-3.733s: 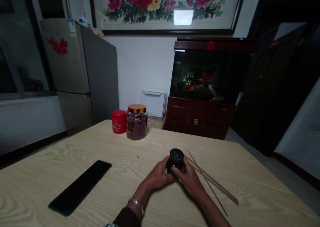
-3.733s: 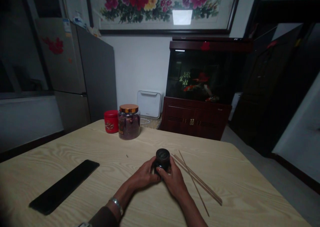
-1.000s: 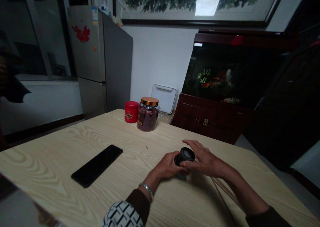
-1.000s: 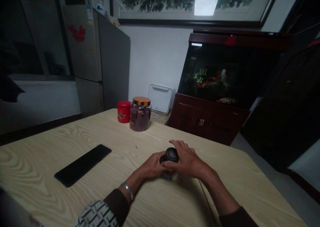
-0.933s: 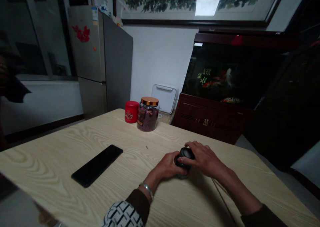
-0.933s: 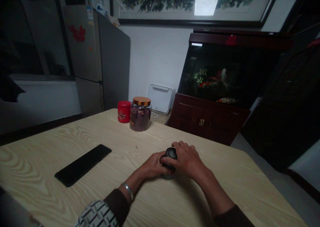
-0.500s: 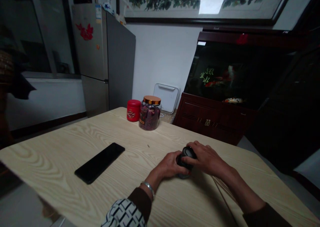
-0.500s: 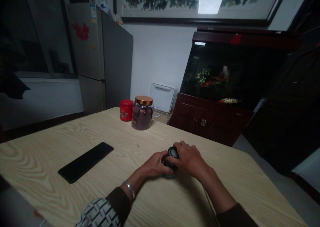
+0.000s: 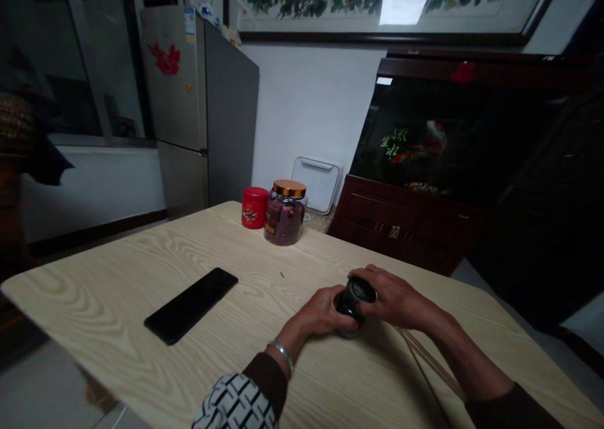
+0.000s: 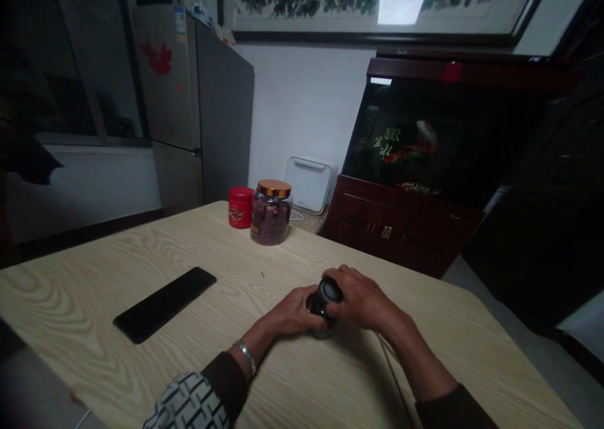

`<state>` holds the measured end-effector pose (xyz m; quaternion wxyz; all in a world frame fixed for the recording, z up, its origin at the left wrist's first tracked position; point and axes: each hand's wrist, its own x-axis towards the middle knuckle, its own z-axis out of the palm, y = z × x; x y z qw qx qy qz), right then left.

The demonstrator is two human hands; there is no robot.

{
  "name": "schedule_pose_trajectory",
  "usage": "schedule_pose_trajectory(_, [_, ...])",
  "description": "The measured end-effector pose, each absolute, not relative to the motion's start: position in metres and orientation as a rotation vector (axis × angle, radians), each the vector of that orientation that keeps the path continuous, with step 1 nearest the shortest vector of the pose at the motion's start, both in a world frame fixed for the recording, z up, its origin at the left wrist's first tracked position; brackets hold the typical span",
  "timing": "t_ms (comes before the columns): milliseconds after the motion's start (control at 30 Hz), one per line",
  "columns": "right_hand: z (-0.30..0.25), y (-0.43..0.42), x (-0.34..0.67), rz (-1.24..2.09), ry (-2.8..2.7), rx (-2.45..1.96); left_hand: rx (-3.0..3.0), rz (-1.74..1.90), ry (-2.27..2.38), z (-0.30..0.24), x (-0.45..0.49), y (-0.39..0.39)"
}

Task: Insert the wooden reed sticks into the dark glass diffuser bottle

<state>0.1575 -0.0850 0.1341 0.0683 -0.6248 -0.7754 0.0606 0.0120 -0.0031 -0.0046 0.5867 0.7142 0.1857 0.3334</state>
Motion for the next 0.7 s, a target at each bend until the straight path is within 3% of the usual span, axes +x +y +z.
schedule_pose_trajectory(400, [0.151,-0.080,0.164,0.516,-2.376,-1.526,1.693,0.747,0.447,-0.005,0.009,-0.001])
schedule_pose_trajectory(567, [0.167,-0.081,0.167,0.607,-2.093,-1.411,1.704,0.737,0.443,-0.001,0.008,-0.003])
schedule_pose_trajectory(700, [0.145,-0.104,0.168,0.548,-1.769,-1.452,1.725,0.742,0.462,0.001,0.006,-0.005])
